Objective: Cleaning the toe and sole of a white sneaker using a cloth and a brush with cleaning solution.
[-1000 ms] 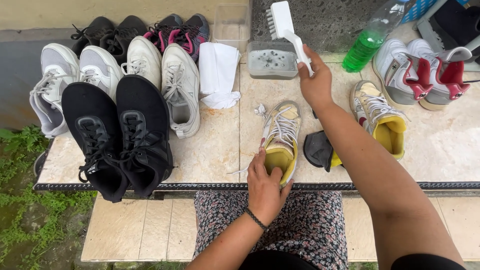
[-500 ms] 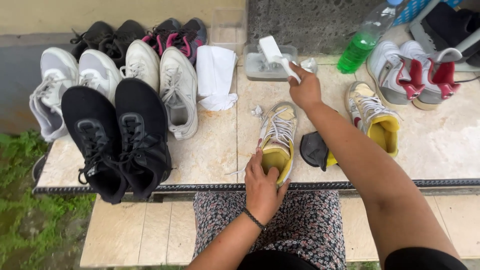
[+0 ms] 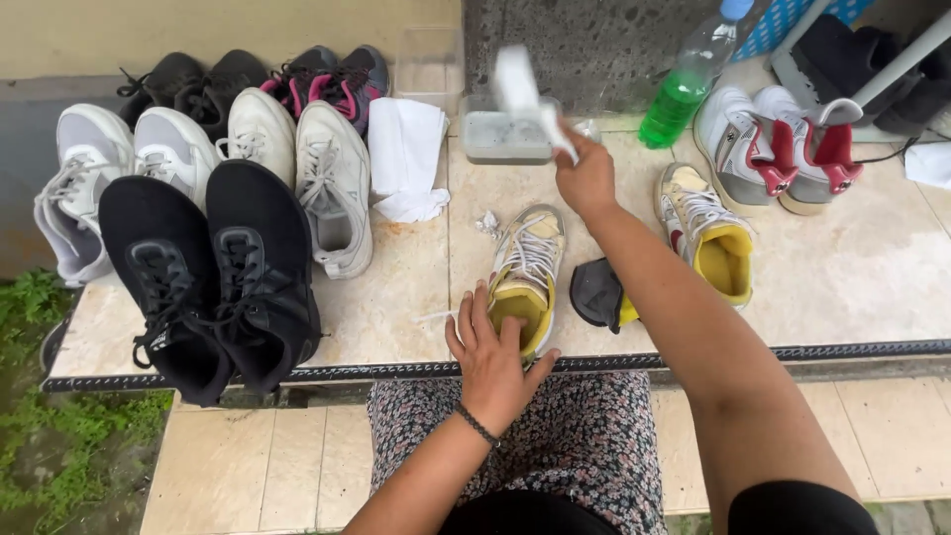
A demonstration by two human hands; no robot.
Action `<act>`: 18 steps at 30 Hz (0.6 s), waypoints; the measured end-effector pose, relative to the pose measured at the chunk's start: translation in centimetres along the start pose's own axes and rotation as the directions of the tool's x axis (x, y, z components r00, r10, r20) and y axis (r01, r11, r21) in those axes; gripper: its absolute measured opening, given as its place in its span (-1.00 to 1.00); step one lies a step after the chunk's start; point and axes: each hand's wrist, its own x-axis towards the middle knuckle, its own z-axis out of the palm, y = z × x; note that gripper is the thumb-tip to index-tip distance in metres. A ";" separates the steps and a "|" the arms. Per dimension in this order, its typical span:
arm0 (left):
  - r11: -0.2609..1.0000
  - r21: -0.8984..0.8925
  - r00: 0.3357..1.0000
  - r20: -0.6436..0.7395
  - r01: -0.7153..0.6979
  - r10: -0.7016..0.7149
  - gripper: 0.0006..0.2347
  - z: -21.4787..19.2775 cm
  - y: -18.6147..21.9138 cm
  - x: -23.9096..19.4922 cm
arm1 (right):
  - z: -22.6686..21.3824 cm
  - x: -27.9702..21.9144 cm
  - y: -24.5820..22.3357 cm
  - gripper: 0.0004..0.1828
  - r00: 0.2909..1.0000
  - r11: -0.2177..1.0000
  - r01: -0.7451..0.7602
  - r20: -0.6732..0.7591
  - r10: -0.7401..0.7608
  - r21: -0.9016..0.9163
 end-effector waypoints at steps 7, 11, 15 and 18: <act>0.998 0.005 0.992 0.108 -0.065 0.064 -0.77 1.2 -1.4 0.4 | -0.7 -0.7 -1.7 -0.55 0.997 0.989 0.037 -0.067 -0.027 0.146; 0.886 -0.310 0.910 0.339 0.346 -0.237 -0.71 -1.4 -0.6 2.9 | -0.7 0.2 -0.8 -0.56 1.000 0.999 0.002 -0.019 -0.002 0.038; -0.277 -0.729 0.651 0.684 0.626 -0.329 -0.41 -2.1 1.4 3.7 | -0.4 0.6 -0.5 -0.53 0.980 0.980 -0.154 0.109 0.168 -0.128; -0.495 -0.743 0.570 0.666 0.451 -0.480 -0.80 0.6 0.8 3.8 | -0.1 0.3 -0.7 -0.55 0.998 0.997 0.056 -0.015 -0.056 0.050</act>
